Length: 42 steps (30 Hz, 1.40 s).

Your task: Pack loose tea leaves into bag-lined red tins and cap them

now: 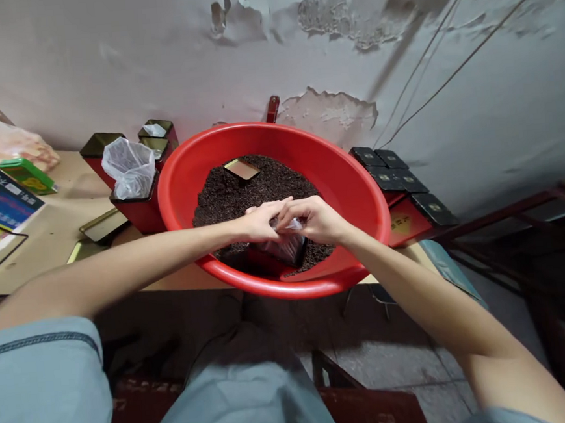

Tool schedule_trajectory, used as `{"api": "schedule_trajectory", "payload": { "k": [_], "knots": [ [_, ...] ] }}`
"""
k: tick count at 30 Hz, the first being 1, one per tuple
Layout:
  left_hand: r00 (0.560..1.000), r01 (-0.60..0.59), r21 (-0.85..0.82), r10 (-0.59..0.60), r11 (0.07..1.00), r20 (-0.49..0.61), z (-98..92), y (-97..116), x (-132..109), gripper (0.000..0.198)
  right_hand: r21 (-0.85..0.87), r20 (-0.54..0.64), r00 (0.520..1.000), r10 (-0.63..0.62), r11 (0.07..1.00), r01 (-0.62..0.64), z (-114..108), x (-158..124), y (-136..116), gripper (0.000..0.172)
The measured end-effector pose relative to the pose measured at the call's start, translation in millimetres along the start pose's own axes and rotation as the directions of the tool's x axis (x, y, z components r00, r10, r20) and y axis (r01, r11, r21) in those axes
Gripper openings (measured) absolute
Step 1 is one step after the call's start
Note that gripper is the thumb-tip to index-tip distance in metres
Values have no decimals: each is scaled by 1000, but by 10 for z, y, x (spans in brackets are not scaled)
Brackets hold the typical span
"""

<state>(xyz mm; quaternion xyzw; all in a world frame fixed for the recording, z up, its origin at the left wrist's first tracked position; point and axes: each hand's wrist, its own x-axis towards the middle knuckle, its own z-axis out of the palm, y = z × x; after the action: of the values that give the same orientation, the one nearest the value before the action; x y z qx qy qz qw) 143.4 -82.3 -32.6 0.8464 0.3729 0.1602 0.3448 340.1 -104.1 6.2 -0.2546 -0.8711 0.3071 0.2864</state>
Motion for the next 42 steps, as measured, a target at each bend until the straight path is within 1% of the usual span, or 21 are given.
{"api": "schedule_trajectory", "payload": {
  "k": [2,4,6,7,9,13,16,18,21,23,25,27,28,29,31,33,34,36,38,40,42],
  "knots": [
    [988,-13,89,-1,996,156,-144,38,95,107,-10,59,996,70,998,-70,-90,67,-2,9],
    [951,-107,171,51,979,304,-250,71,164,110,-16,162,969,185,983,-185,-181,149,-13,10],
    [913,-206,213,109,955,394,-276,85,187,105,12,250,929,273,959,-285,-235,212,-31,15],
    [908,-230,221,127,948,400,-256,82,182,98,33,267,921,286,952,-305,-239,228,-40,16],
    [927,-227,219,141,949,348,-169,57,153,79,74,231,937,261,956,-285,-197,227,-56,14],
    [976,-159,186,125,970,179,19,-15,110,37,50,35,985,170,984,-172,-16,150,-65,7],
    [978,-161,179,132,971,160,68,-54,126,18,-33,-41,992,123,992,-124,45,97,-79,13],
    [975,-179,174,151,968,163,74,-72,141,13,-69,-84,990,111,991,-117,0,62,-104,11],
    [965,-236,146,214,961,151,83,-90,146,21,-62,-198,970,139,986,-154,-163,-19,-166,8],
    [958,-274,153,255,949,132,97,-101,139,26,-43,-276,940,200,975,-220,-255,-83,-226,24],
    [956,-291,212,272,933,115,113,-113,131,26,-103,-263,921,286,941,-321,-256,-132,-302,47],
    [952,-307,296,288,904,108,129,-121,125,20,-279,-173,911,373,869,-409,-139,-151,-379,66],
    [946,-324,340,301,883,119,136,-123,121,17,-379,-133,901,413,818,-432,-45,-150,-409,71],
    [940,-342,384,316,858,131,142,-123,117,15,-462,-117,888,444,768,-445,62,-146,-427,71],
    [930,-366,465,338,806,146,153,-117,107,15,-546,-143,880,452,705,-451,270,-146,-414,51],
    [924,-377,525,353,763,150,158,-105,97,18,-546,-167,913,371,737,-399,415,-188,-329,19],
    [922,-379,538,358,753,148,157,-96,92,21,-530,-160,941,299,778,-337,453,-230,-267,11],
    [916,-396,519,367,758,163,148,-74,86,27,-505,-115,986,123,847,-165,459,-343,-127,16],
    [904,-426,459,384,780,188,134,-51,80,34,-524,-40,999,-37,851,11,397,-458,-7,22],
    [887,-462,388,414,797,206,117,-37,73,35,-581,72,985,-159,796,172,306,-534,67,28],
    [877,-479,319,438,817,197,91,-34,62,32,-626,213,945,-248,708,327,217,-556,102,32]
  ]
}}
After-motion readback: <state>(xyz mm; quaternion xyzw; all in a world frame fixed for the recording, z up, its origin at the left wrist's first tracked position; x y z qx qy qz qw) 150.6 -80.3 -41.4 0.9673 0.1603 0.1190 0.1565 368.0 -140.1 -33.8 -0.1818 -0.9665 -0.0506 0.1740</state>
